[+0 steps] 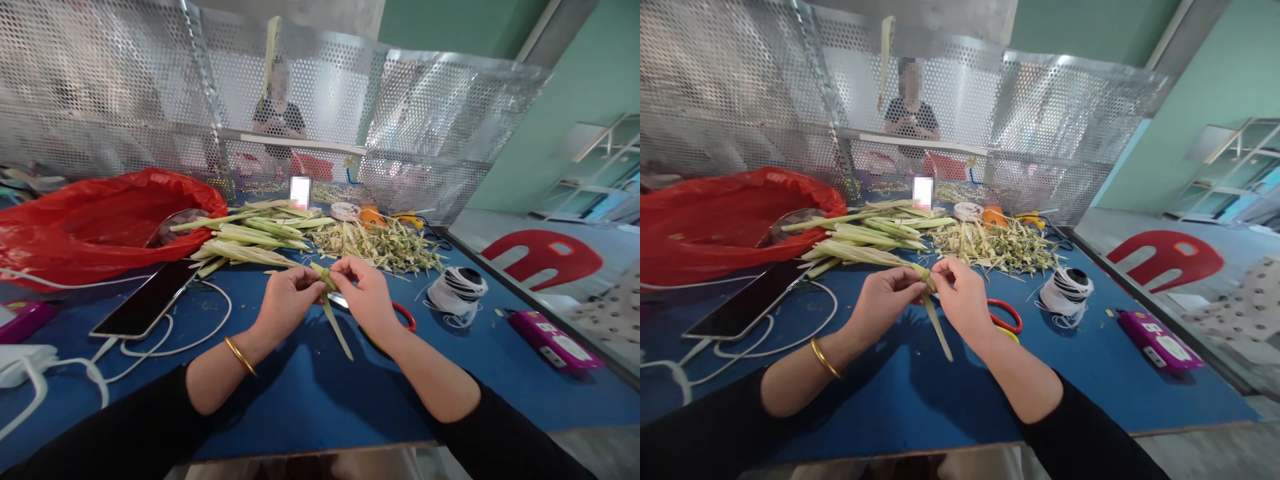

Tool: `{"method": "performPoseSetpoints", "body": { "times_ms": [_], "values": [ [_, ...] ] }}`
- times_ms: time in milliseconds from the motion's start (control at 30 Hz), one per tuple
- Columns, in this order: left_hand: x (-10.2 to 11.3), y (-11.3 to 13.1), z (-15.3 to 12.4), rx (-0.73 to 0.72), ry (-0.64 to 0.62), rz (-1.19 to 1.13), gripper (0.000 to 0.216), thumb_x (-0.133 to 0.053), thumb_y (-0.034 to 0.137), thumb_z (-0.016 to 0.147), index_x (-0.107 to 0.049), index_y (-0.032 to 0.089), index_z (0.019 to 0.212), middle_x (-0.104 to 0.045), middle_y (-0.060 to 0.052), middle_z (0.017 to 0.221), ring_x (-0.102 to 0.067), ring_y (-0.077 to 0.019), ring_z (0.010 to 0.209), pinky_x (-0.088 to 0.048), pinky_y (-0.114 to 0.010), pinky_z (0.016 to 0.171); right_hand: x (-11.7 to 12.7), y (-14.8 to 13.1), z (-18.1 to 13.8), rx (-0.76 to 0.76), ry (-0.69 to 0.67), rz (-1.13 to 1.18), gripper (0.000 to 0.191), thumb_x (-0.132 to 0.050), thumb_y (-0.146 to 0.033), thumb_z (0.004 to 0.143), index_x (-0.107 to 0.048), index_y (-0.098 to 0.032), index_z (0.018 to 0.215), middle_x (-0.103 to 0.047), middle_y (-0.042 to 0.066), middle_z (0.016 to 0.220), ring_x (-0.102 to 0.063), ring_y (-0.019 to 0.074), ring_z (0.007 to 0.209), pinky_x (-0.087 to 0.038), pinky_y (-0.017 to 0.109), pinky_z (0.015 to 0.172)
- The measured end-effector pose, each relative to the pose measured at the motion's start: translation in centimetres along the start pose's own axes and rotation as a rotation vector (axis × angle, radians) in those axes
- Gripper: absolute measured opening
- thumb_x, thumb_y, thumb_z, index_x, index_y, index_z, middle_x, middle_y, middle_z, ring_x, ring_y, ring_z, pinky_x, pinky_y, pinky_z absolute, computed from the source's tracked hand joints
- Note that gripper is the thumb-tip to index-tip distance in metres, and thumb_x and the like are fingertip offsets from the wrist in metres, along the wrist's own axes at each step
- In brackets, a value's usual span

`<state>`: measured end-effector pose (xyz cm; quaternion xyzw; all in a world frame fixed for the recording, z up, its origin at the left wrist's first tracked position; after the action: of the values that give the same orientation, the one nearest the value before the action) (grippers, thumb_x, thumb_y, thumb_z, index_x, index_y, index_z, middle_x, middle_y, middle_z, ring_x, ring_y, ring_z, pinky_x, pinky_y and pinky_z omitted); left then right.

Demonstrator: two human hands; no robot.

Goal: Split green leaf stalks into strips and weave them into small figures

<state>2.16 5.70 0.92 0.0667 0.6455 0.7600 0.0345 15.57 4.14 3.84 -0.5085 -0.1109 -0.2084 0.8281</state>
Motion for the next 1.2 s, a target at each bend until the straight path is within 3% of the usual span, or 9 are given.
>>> {"method": "performPoseSetpoints", "body": {
  "times_ms": [133,267,367,500,600,700,867,1067,1200],
  "values": [
    [-0.1,0.6,0.0,-0.064,-0.046,0.134,0.011,-0.061,0.023,0.069,-0.067,0.015,0.073,-0.067,0.0,0.065,-0.061,-0.0118,0.056,-0.05,-0.022,0.056,-0.4,0.0,0.3,0.038,-0.055,0.041,0.017,-0.05,-0.023,0.082,-0.062,-0.019,0.093,-0.063,0.005,0.089,-0.059,0.0157,0.077,-0.047,0.028,0.07],
    [-0.6,0.3,0.1,-0.037,-0.13,0.157,0.012,-0.058,0.02,0.068,-0.068,0.016,0.073,-0.068,0.0,0.064,-0.062,-0.0127,0.056,-0.05,-0.022,0.055,-0.7,-0.4,0.6,0.059,-0.134,-0.039,0.017,-0.053,-0.027,0.082,-0.068,-0.019,0.078,-0.063,0.003,0.08,-0.056,0.0147,0.072,-0.044,0.027,0.066],
    [-1.1,-0.2,-0.1,-0.017,-0.192,0.192,0.013,-0.056,0.017,0.067,-0.068,0.016,0.072,-0.064,0.002,0.055,-0.059,-0.0118,0.05,-0.047,-0.021,0.052,-0.5,0.7,0.7,-0.083,-0.135,-0.016,0.009,-0.063,-0.026,0.071,-0.065,-0.018,0.066,-0.059,-0.001,0.063,-0.048,0.0115,0.056,-0.038,0.024,0.053],
    [-2.5,-0.8,-0.6,0.027,-0.339,0.161,0.014,-0.056,0.018,0.067,-0.068,0.016,0.072,-0.065,0.0,0.059,-0.058,-0.0121,0.051,-0.049,-0.022,0.053,-1.1,1.9,0.4,-0.276,-0.166,0.262,0.013,-0.065,-0.027,0.065,-0.06,-0.017,0.06,-0.051,-0.004,0.051,-0.042,0.0087,0.048,-0.032,0.022,0.046],
    [-3.6,-1.2,-1.3,0.122,-0.465,0.115,0.01,-0.059,0.02,0.065,-0.068,0.015,0.069,-0.067,-0.001,0.063,-0.058,-0.0119,0.052,-0.051,-0.024,0.054,-0.8,2.5,0.5,-0.336,-0.098,0.408,0.015,-0.064,-0.03,0.066,-0.058,-0.017,0.062,-0.047,-0.006,0.046,-0.039,0.0076,0.043,-0.03,0.022,0.045],
    [-4.3,-1.4,-1.9,0.216,-0.528,0.071,0.007,-0.063,0.02,0.063,-0.066,0.015,0.066,-0.066,-0.002,0.06,-0.057,-0.0108,0.049,-0.05,-0.023,0.053,0.9,3.0,1.0,-0.312,0.113,0.498,0.014,-0.063,-0.028,0.067,-0.054,-0.018,0.062,-0.047,-0.007,0.046,-0.041,0.0074,0.043,-0.034,0.022,0.047],
    [-4.0,-1.2,-1.6,0.232,-0.505,-0.033,0.013,-0.069,0.027,0.064,-0.068,0.016,0.071,-0.068,-0.003,0.063,-0.059,-0.011,0.053,-0.051,-0.022,0.054,2.8,3.2,1.2,-0.245,0.293,0.499,0.014,-0.058,-0.027,0.073,-0.05,-0.019,0.065,-0.05,-0.006,0.049,-0.047,0.0086,0.045,-0.042,0.022,0.049],
    [-4.0,-1.3,-2.0,0.296,-0.525,-0.068,0.026,-0.065,0.031,0.07,-0.073,0.017,0.09,-0.069,-0.005,0.071,-0.056,-0.0097,0.051,-0.046,-0.019,0.049,1.8,3.5,1.3,-0.289,0.178,0.478,0.014,-0.052,-0.029,0.078,-0.053,-0.019,0.069,-0.056,-0.004,0.052,-0.048,0.0075,0.04,-0.04,0.021,0.044],
    [-4.0,-1.1,-2.2,0.259,-0.489,0.011,0.021,-0.069,0.036,0.067,-0.073,0.017,0.073,-0.067,-0.004,0.063,-0.043,-0.0062,0.041,-0.03,-0.017,0.036,0.6,3.6,1.2,-0.351,0.055,0.467,0.016,-0.053,-0.029,0.078,-0.054,-0.018,0.067,-0.055,-0.004,0.047,-0.051,0.0087,0.04,-0.039,0.021,0.045]
  ]
}}
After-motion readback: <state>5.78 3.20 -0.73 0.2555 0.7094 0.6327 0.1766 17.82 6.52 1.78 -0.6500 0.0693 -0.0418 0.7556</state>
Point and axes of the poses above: each hand's wrist, its own z-axis towards the middle knuckle, its own x-axis out of the back of the hand, y = z × x, the point moved 9 cm from there along z, towards the middle knuckle
